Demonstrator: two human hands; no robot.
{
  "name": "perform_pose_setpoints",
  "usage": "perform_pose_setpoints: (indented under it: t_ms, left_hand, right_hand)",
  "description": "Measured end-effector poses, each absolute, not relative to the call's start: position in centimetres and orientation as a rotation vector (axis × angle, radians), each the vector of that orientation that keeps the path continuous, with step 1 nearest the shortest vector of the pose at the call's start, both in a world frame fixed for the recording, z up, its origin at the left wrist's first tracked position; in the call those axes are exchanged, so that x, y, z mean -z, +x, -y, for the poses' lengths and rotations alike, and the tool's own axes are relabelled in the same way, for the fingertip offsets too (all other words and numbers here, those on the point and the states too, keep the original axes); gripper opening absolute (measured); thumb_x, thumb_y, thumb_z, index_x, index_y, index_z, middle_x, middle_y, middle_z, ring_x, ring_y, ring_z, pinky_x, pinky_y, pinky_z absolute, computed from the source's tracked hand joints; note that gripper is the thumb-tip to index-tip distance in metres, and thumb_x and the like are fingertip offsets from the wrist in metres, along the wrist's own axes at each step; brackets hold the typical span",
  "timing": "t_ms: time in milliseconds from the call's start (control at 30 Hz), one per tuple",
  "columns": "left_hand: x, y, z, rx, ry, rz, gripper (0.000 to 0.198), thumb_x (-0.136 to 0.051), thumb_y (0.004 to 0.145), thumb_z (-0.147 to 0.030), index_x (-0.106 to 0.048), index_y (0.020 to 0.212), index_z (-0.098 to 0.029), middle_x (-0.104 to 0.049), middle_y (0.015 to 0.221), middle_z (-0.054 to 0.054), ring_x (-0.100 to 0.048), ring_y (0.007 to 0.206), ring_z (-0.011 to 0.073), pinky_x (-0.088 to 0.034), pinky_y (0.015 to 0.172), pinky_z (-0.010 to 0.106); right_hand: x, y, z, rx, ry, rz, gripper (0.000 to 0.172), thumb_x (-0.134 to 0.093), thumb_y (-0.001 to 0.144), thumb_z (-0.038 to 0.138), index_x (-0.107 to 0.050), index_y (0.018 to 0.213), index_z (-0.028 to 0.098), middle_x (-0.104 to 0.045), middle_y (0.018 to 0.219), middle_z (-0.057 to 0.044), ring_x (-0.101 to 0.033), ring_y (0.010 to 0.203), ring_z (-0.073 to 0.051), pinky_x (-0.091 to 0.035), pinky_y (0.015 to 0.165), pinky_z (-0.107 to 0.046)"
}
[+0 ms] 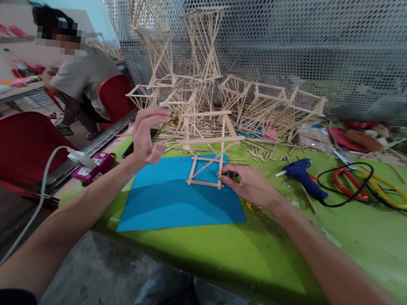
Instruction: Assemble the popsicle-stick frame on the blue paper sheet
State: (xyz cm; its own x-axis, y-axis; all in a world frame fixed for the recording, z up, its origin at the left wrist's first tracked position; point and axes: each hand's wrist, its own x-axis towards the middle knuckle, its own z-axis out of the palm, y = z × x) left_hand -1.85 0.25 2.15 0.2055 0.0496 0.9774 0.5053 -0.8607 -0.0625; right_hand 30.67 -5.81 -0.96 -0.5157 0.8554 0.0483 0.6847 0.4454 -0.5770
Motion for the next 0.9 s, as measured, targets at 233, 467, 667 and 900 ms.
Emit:
perform_pose_setpoints:
  t_ms: [233,467,667,900]
  left_hand:
    - [-1.6,-1.0,-0.1,1.409,-2.36,0.284,0.076,-0.029,0.101,-0.08,-0.046,0.159,-0.034,-0.059,0.155,0.008,-0.058,0.144,0.0312,-0.049,0.117,0.051]
    - [-1.4,-1.1,0.1,1.344,-2.506,0.29,0.075,-0.026,0.102,-0.079,-0.046,0.16,-0.036,-0.06,0.156,0.007,-0.057,0.146,0.0299,-0.048,0.119,0.053]
    - [-1.1,-0.9,-0.2,1.382,-2.435,0.285,0.064,-0.038,0.103,-0.075,-0.051,0.155,-0.04,-0.066,0.147,0.004,-0.063,0.138,0.0272,-0.051,0.115,0.05]
    - [-0.9,-0.7,-0.4,1.409,-2.368,0.246,0.05,-0.046,0.106,-0.063,-0.055,0.151,-0.041,-0.069,0.141,0.002,-0.068,0.128,0.0236,-0.053,0.11,0.046]
  right_hand:
    - [1.6,30.7,5.5,-0.668,-1.318,2.363,0.034,-0.059,0.101,0.054,-0.079,0.106,0.027,-0.081,0.113,-0.004,-0.074,0.099,-0.025,-0.054,0.085,-0.037]
    - [1.7,30.8,5.6,-0.682,-1.191,2.347,0.033,-0.058,0.103,0.052,-0.079,0.104,0.026,-0.082,0.108,-0.004,-0.075,0.095,-0.024,-0.055,0.086,-0.037]
    - [1.5,30.7,5.7,-0.673,-1.268,2.359,0.031,-0.059,0.102,0.051,-0.079,0.105,0.028,-0.082,0.112,-0.003,-0.076,0.098,-0.025,-0.056,0.086,-0.037]
    - [1.4,30.5,5.8,-0.674,-1.326,2.367,0.032,-0.058,0.102,0.053,-0.079,0.106,0.03,-0.081,0.118,-0.001,-0.075,0.103,-0.025,-0.055,0.087,-0.038]
